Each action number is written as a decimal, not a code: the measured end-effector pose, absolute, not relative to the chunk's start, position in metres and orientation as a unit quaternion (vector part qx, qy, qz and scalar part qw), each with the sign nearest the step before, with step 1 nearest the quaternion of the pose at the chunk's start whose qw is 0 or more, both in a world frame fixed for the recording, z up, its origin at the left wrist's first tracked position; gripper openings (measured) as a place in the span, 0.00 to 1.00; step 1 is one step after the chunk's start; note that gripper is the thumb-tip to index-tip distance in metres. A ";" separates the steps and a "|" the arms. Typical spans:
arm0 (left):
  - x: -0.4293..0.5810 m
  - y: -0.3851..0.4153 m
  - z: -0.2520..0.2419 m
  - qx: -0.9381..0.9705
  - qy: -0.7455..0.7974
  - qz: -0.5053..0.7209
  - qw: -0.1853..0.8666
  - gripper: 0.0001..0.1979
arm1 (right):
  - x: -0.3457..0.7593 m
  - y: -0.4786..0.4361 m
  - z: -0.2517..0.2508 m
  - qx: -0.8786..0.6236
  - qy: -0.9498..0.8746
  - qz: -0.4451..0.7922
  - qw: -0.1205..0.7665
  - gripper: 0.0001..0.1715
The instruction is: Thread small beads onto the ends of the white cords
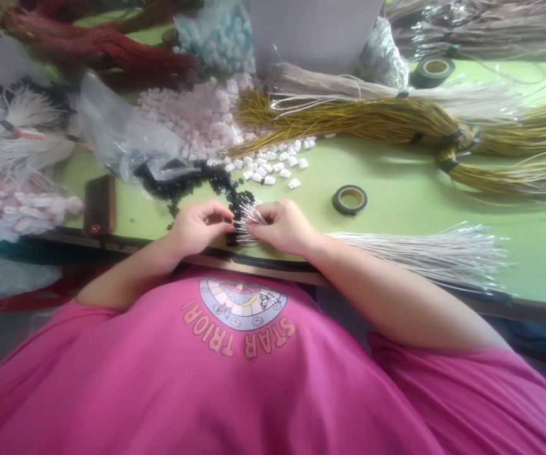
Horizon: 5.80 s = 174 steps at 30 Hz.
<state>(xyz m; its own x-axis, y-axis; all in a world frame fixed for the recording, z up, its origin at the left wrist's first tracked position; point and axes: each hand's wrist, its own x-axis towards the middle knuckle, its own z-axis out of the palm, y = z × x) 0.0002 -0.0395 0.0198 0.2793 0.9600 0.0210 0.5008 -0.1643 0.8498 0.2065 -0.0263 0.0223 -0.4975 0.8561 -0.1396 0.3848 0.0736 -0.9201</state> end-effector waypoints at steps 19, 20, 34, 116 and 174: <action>0.013 -0.041 0.014 0.663 0.532 0.318 0.421 0.11 | 0.203 -0.027 0.022 -0.470 -0.719 0.462 0.220 0.09; 0.014 -0.041 0.014 0.662 0.532 0.318 0.423 0.11 | 0.203 -0.027 0.022 -0.465 -0.719 0.467 0.220 0.09; 0.021 -0.048 0.012 0.713 0.503 0.304 0.383 0.08 | 0.204 -0.029 0.019 -0.431 -0.717 0.500 0.225 0.09; 0.018 -0.042 0.022 0.713 0.474 0.274 0.438 0.04 | 0.200 -0.024 0.023 -0.463 -0.740 0.464 0.153 0.12; 0.008 -0.040 0.018 0.603 0.535 0.333 0.489 0.14 | 0.202 -0.029 0.021 -0.467 -0.710 0.463 0.252 0.09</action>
<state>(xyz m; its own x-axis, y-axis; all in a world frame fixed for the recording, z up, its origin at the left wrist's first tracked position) 0.0083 -0.0398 0.0183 0.2063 0.9709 -0.1213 0.3194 0.0504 0.9463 0.2023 -0.0288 0.0208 -0.4381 0.8958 -0.0747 0.4298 0.1358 -0.8927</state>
